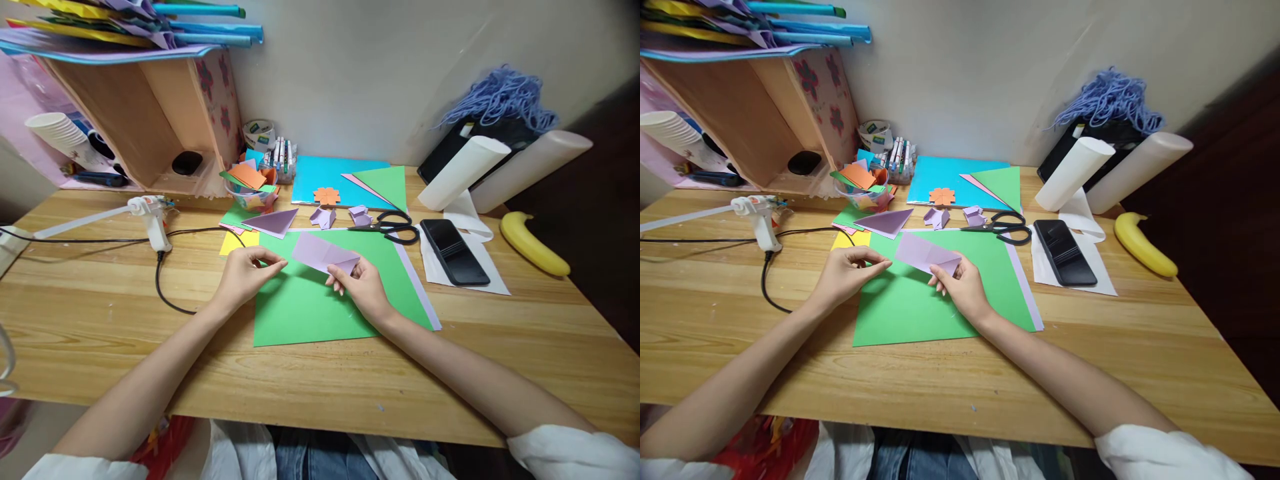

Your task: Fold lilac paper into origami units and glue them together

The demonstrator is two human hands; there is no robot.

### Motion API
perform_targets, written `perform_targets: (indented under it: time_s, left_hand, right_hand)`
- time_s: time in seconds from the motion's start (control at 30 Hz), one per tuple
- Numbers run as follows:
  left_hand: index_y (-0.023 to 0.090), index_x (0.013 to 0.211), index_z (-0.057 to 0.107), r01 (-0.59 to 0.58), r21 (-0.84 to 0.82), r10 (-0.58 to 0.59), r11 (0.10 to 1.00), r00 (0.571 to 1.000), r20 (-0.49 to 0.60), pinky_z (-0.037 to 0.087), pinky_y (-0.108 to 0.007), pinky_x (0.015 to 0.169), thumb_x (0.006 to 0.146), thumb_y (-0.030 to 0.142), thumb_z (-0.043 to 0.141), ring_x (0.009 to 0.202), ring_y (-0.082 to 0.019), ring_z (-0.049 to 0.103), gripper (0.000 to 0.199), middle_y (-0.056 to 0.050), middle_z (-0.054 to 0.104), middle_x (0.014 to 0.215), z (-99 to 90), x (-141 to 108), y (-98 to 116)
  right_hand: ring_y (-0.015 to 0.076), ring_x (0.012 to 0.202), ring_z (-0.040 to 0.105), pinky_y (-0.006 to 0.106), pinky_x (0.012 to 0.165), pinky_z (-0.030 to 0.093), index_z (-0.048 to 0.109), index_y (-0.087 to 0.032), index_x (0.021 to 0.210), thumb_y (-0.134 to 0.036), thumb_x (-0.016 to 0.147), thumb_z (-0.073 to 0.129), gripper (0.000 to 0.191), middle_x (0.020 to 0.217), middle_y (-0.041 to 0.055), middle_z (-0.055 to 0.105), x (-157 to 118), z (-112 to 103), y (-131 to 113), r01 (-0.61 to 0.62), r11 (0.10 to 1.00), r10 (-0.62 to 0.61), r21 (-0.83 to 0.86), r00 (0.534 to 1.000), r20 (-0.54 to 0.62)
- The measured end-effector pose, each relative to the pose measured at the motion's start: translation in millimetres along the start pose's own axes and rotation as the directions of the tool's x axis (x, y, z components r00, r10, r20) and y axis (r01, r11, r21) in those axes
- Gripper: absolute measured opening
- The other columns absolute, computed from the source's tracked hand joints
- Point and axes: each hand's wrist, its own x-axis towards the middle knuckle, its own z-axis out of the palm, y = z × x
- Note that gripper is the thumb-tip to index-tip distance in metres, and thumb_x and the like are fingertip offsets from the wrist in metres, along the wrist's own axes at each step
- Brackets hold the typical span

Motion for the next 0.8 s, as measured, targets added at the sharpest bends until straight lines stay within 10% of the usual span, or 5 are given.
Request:
perform_targets:
  time_s: [0.8]
  left_hand:
    - [0.014, 0.077, 0.068, 0.049, -0.064, -0.047, 0.997, 0.999, 0.025, 0.042, -0.023, 0.054, 0.074, 0.04, 0.06, 0.059, -0.014, 0.058, 0.027, -0.005, 0.067, 0.07, 3.1, 1.9, -9.2]
  right_hand:
    - [0.0074, 0.044, 0.05, 0.018, 0.04, 0.04, 0.052, -0.013, 0.089, -0.037, 0.072, 0.065, 0.032, 0.058, 0.0003, 0.063, 1.2, -0.9, 2.0, 0.01, 1.0, -0.01, 0.019, 1.0, 0.011]
